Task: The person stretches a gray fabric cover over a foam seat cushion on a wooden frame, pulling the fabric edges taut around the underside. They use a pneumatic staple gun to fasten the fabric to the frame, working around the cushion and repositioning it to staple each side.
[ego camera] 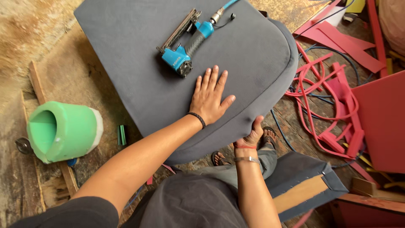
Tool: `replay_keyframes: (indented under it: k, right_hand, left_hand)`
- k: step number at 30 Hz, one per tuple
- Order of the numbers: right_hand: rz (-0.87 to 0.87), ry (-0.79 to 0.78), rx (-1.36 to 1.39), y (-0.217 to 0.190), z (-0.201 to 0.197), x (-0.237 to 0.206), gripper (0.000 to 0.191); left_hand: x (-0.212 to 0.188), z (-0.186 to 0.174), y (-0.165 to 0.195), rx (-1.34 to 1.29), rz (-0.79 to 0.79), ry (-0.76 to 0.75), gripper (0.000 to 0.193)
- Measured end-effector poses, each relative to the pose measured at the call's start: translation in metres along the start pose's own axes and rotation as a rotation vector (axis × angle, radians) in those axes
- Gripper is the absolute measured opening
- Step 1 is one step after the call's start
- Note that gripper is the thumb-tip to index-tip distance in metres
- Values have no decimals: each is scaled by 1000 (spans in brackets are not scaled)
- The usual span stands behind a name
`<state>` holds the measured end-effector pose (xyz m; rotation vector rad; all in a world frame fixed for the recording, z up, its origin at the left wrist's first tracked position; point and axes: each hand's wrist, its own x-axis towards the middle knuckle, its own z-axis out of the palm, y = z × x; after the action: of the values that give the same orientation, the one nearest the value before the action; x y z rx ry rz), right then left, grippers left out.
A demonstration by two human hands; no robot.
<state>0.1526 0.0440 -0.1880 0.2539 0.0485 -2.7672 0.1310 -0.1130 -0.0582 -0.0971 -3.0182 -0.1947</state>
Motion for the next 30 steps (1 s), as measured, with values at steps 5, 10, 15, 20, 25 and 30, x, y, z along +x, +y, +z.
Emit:
replay_keyframes:
  k: [5,10,15,20,25,30]
  right_hand:
    - [-39,-18,-5,0,-11,-1,83]
    - [-95,146,-80,-18,13,-11,74]
    - [-31,38,-126,-88,61,3,68]
    - [-248,548,-552,-114,60,81,38]
    - [-557,665,-951,-99,42,102,33]
    - [-572,669,-1112,-99,41,98,34]
  left_hand:
    - [0,-4,29,73,83,-118,90]
    - [3,-18,67,100,102,-160,88]
    - [6,-34,89,152,103,-241,91]
    - [10,-30,96,183,211,-245,85]
    - [4,-19,81,66,245,-235,85]
    - [28,-14,32,-61,64,-21,84]
